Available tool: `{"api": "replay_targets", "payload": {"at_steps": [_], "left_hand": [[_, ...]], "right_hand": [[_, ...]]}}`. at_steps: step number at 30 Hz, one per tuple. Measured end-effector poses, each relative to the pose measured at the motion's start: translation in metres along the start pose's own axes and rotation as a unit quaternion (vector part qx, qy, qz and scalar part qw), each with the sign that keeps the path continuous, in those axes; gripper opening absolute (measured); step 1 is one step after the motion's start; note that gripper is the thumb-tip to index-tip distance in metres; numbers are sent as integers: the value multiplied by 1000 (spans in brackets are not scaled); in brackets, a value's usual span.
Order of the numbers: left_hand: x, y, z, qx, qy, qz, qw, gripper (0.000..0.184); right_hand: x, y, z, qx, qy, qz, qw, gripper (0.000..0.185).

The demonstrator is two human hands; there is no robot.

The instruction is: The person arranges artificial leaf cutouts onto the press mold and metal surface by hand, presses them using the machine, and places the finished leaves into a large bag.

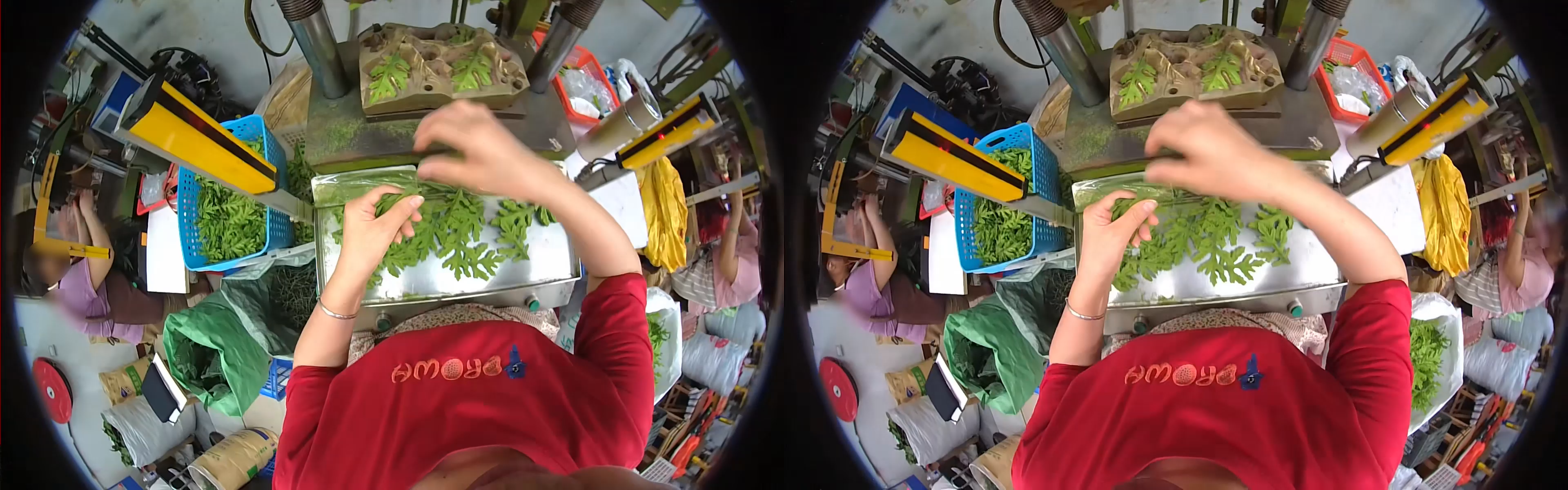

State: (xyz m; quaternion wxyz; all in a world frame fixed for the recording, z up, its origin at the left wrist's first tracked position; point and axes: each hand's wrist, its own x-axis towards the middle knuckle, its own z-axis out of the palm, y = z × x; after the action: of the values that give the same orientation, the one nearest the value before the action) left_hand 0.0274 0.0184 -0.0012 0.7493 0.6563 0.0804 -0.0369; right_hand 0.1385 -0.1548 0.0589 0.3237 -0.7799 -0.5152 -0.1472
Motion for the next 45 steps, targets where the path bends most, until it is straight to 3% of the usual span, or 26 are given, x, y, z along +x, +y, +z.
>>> {"api": "replay_targets", "payload": {"at_steps": [1,5,8,10,11,15,16,20,26,30,32,33,35,37,38,40,42,43,45], "left_hand": [[-5,1,3,0,-6,2,1000,15],[-15,10,8,24,-26,23,999,13],[-17,7,-8,-1,11,33,999,14],[-14,2,-17,-26,39,32,998,16],[-10,1,-18,-26,40,35,998,16],[9,-5,-10,-141,25,130,981,20],[12,-5,-12,-140,27,132,981,20],[24,-5,-17,-128,22,92,987,26],[28,-4,-21,-193,59,75,977,23],[24,-3,-23,-137,47,45,988,18],[18,-6,-26,-126,56,38,990,17],[14,-7,-27,-113,60,35,991,16],[6,-10,-24,-85,60,32,994,14],[-1,-8,-14,-70,48,25,996,13],[-3,-5,-6,-56,38,19,998,12],[-5,1,9,-23,15,12,1000,10],[-8,4,19,-16,7,39,999,11],[-10,4,22,-14,10,61,998,12],[-12,3,24,-13,18,103,994,15]], "right_hand": [[-3,-8,0,-5,2,2,1000,16],[-3,-24,-5,14,-162,-34,986,16],[24,-2,-16,61,-125,-14,990,17],[45,18,-19,129,40,103,985,19],[56,28,-17,129,40,100,986,19],[97,76,14,102,175,280,939,21],[105,88,22,103,175,278,939,21],[124,133,59,-108,140,270,947,21],[129,142,67,-242,47,270,931,22],[120,140,65,-149,183,185,954,22],[97,105,49,-38,228,99,968,21],[80,79,39,-34,224,101,969,21],[40,23,24,121,-46,195,972,22],[1,-10,38,241,-20,146,959,15],[-10,-18,41,236,-12,151,960,15],[-25,-28,40,391,-9,204,898,9],[-22,-23,27,293,51,194,935,7],[-18,-19,19,293,56,189,936,7],[-9,-4,-3,267,160,218,925,8]]}}
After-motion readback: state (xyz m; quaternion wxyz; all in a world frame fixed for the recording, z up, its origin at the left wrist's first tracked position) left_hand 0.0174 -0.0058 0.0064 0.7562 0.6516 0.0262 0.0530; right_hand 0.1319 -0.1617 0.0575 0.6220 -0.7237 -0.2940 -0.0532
